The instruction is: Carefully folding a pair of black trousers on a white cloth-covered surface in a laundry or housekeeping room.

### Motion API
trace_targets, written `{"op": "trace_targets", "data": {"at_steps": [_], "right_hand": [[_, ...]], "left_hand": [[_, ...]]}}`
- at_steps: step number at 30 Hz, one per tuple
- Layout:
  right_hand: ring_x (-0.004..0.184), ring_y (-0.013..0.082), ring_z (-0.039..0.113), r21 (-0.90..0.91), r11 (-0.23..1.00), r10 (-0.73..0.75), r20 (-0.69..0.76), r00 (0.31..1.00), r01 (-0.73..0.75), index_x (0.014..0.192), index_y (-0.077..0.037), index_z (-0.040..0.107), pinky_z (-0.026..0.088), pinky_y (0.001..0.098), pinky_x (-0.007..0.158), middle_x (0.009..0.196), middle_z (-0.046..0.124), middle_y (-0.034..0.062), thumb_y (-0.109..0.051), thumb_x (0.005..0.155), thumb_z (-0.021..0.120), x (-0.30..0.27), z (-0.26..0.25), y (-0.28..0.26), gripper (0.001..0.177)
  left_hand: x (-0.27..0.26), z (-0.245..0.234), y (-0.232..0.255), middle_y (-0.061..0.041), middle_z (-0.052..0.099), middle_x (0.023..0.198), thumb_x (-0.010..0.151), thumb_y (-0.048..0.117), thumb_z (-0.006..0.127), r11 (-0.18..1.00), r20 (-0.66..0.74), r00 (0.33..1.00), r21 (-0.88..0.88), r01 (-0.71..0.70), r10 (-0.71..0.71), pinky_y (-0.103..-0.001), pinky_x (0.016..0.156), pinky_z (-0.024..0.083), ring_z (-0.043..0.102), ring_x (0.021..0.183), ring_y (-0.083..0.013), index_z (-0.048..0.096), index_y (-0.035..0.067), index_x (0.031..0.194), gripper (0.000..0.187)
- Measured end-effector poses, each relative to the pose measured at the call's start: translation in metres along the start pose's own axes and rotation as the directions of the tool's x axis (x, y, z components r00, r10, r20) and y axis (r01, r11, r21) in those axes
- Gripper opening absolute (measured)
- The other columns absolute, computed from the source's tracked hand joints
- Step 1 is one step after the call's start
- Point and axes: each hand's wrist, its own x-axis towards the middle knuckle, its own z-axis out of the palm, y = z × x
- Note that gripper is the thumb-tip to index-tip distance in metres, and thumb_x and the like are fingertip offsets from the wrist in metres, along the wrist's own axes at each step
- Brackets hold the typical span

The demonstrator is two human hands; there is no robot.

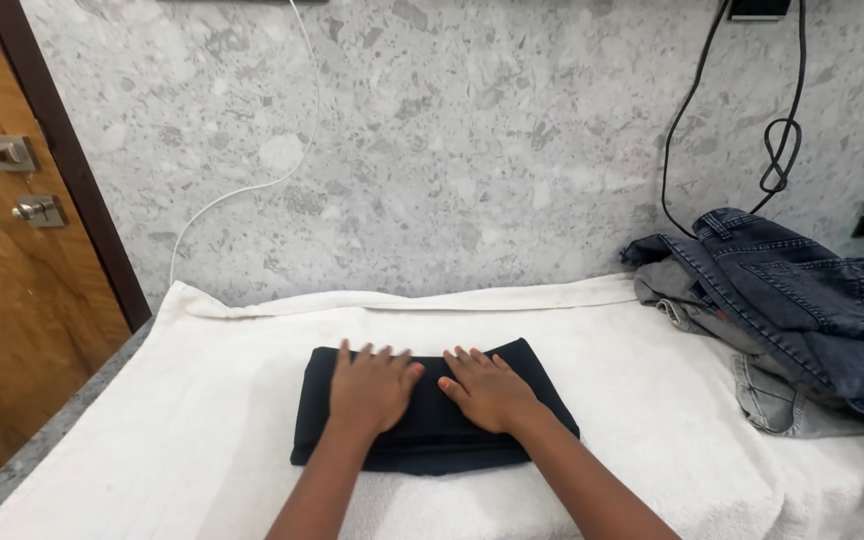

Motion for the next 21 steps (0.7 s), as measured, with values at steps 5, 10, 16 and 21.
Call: {"op": "trace_targets", "data": {"at_steps": [5, 10, 16, 21], "right_hand": [[0.158, 0.0233, 0.014, -0.08, 0.989, 0.128, 0.011, 0.992, -0.127, 0.163, -0.019, 0.018, 0.013, 0.0416, 0.127, 0.171, 0.017, 0.0051, -0.066, 0.102, 0.017, 0.001, 0.003, 0.012, 0.078], [0.159, 0.0222, 0.011, -0.122, 0.969, 0.215, -0.019, 0.976, -0.216, 0.164, -0.023, 0.018, 0.013, 0.0426, 0.129, 0.172, 0.013, 0.0043, -0.067, 0.102, 0.016, -0.002, 0.0, 0.038, 0.076], [0.158, 0.0243, 0.014, 0.051, 0.92, 0.386, 0.062, 0.92, -0.389, 0.164, -0.035, 0.013, 0.026, 0.0545, 0.124, 0.174, 0.002, -0.0066, -0.071, 0.096, 0.021, -0.004, 0.007, 0.082, 0.077], [0.145, 0.0296, 0.044, 0.216, 0.896, 0.413, -0.08, 0.907, -0.389, 0.162, -0.034, 0.023, 0.041, 0.0479, 0.117, 0.172, 0.015, -0.0009, -0.067, 0.098, 0.026, -0.031, 0.005, 0.067, 0.072]], "left_hand": [[-0.008, -0.027, -0.025, -0.006, 0.068, 0.129, 0.104, 0.045, 0.032, 0.982, 0.086, 0.98, 0.074, 0.176, -0.182, -0.061, 0.122, 0.026, 0.056, 0.13, -0.0299, 0.07, 0.02, 0.125, 0.049], [-0.009, -0.031, -0.057, -0.005, 0.066, 0.133, 0.106, 0.041, 0.03, 0.921, 0.233, 0.902, -0.054, 0.386, -0.364, -0.051, 0.109, 0.046, 0.058, 0.128, -0.0296, 0.07, 0.018, 0.123, 0.049], [-0.023, -0.028, -0.076, -0.002, 0.063, 0.136, 0.104, 0.039, 0.028, 0.727, 0.313, 0.82, -0.383, 0.57, -0.478, -0.045, 0.11, 0.046, 0.06, 0.127, -0.0258, 0.069, 0.026, 0.128, 0.05], [-0.028, -0.012, -0.091, -0.009, 0.067, 0.132, 0.103, 0.04, 0.042, 0.67, 0.138, 0.9, -0.624, 0.403, -0.413, -0.04, 0.11, 0.046, 0.062, 0.125, -0.0267, 0.069, 0.021, 0.131, 0.043]]}}
